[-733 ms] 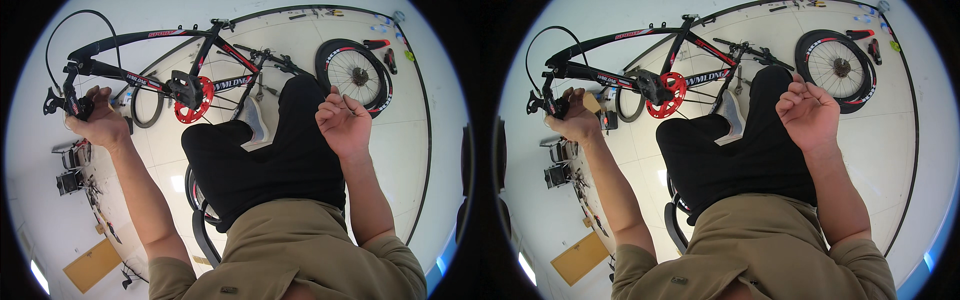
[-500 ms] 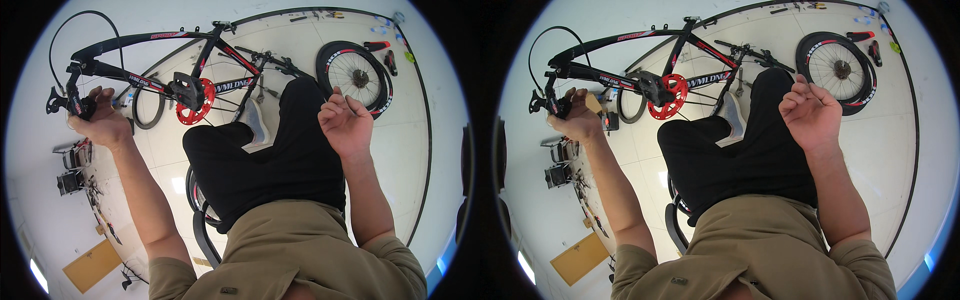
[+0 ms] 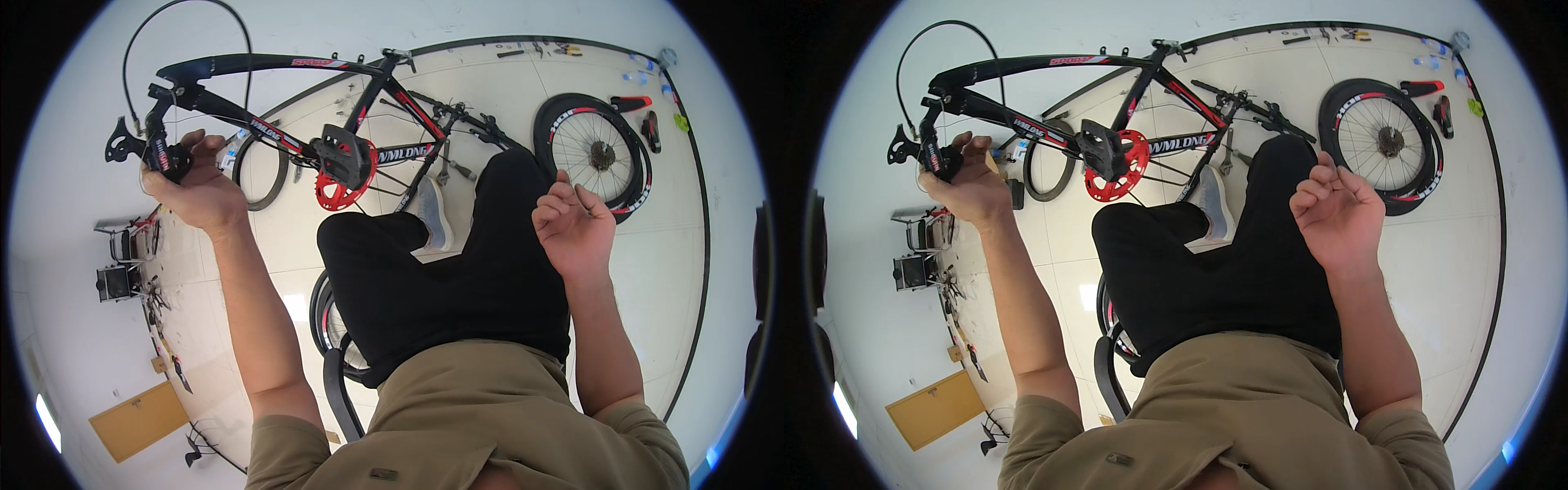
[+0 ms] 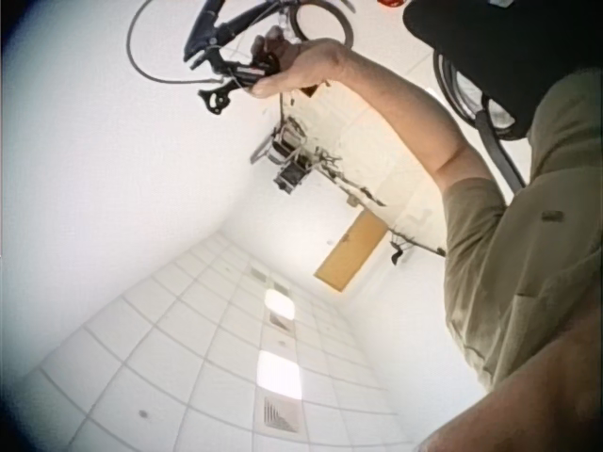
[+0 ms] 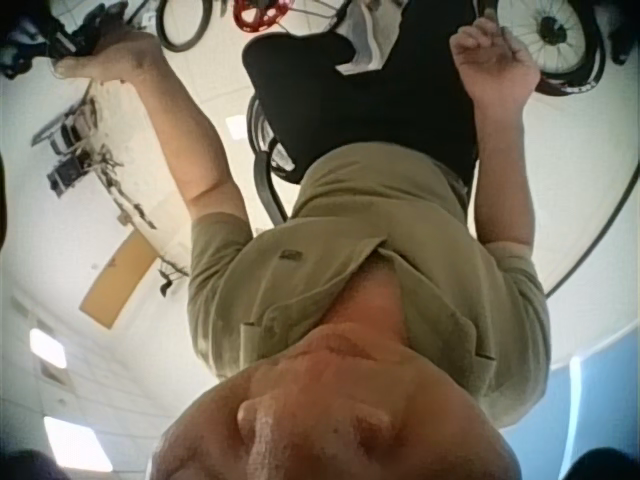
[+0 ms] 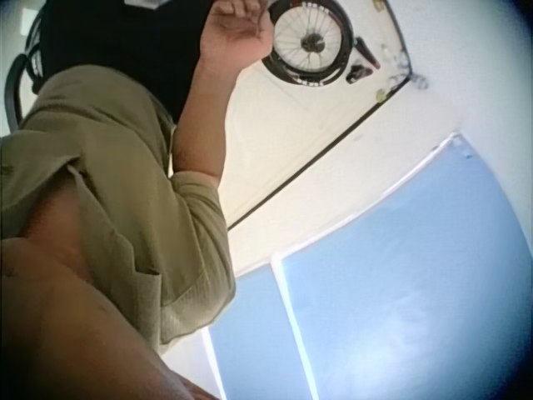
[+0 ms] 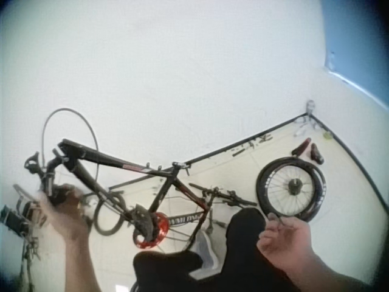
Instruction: The person routes a gear cable through the rear derailleur, threads it into the housing, and secures it. Then they rotate the crankset and pedal to test the drivetrain movement.
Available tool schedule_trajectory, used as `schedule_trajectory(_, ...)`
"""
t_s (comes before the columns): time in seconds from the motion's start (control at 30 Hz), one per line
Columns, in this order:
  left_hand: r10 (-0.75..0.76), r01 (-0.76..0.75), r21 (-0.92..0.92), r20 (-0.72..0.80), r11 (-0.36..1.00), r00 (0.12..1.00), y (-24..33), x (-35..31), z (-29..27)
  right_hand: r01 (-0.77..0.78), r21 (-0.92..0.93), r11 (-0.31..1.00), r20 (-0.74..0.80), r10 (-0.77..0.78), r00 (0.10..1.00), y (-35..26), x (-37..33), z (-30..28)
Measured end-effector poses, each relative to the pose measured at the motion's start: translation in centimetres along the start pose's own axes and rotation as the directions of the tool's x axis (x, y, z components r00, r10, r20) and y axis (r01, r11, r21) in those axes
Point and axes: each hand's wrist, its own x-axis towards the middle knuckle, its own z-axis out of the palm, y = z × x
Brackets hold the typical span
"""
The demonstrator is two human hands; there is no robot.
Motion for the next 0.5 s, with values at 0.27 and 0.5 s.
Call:
schedule_trajectory(0.27, 0.095, -0.095, -0.041, -0.013, 0.995, 0.995, -0.5, -0.5, 0.6, 0.089, -0.561, 0.823, 0.124, -0.022, 0.992, 3.2, -0.2, 1.7)
schedule_trajectory(0.5, 0.148, -0.146, -0.143, 0.003, 0.979, 0.989, -0.8, -0.5, 1.0, 0.075, -0.889, 0.452, 0.134, 0.1, 0.986, 11.3, 3.2, 4.2)
